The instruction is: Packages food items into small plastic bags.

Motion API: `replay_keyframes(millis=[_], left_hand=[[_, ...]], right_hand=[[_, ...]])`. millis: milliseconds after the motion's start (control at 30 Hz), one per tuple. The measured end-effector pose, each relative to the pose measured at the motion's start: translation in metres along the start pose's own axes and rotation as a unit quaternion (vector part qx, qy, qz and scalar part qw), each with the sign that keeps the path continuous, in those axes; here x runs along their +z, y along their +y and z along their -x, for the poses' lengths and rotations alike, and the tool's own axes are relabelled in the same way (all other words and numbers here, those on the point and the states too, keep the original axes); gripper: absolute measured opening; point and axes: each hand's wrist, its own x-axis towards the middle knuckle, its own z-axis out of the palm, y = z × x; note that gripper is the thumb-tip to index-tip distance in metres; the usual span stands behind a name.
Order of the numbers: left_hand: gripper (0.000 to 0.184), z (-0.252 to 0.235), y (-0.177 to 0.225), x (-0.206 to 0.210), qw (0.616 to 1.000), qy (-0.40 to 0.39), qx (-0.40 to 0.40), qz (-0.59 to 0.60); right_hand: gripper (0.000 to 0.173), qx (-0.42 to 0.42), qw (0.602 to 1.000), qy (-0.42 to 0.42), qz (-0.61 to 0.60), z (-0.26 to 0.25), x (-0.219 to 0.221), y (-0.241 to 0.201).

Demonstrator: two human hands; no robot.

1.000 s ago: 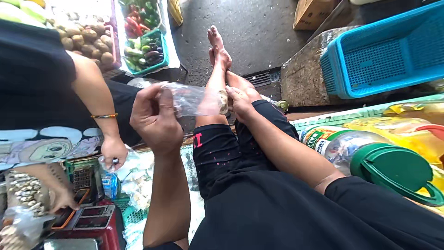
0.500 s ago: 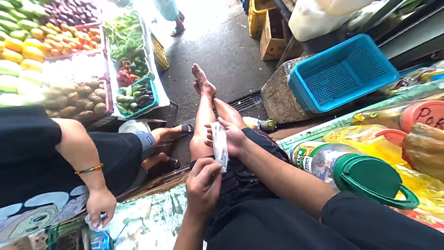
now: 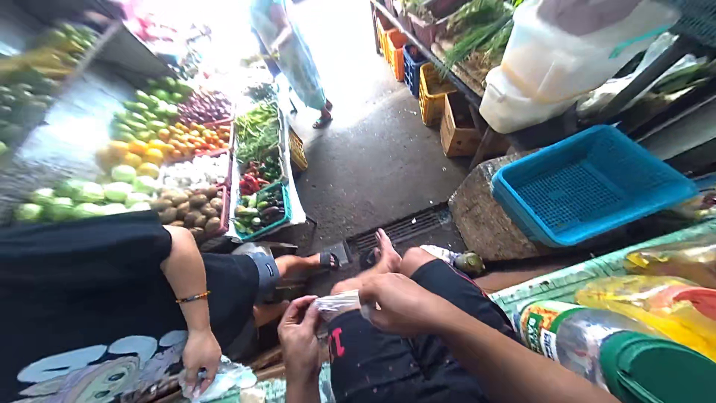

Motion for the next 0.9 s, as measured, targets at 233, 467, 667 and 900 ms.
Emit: replay_keyframes(millis=[233, 467, 667, 900], left_hand=[[0.016, 0.008, -0.019, 0.074, 0.991, -0.106, 0.072, -0.045], [0.019, 0.017, -0.03, 0.068, 0.977, -0.051, 0.109, -0.176], [0.016, 0.024, -0.05, 0.05, 0.926, 0.025, 0.201, -0.318], [0.021, 0.02, -0.043, 0.065, 0.944, 0.015, 0.173, -0.282]], right_hand=[[0.041, 0.285, 0.951, -0.034, 0.116, -0.014, 0.006, 0.023], [0.027, 0.22, 0.789, 0.041, -0.572, -0.015, 0.044, 0.072], [0.018, 0.198, 0.711, 0.081, -0.67, -0.025, 0.067, 0.063], [0.022, 0.123, 0.767, 0.139, -0.614, -0.017, 0.055, 0.044]])
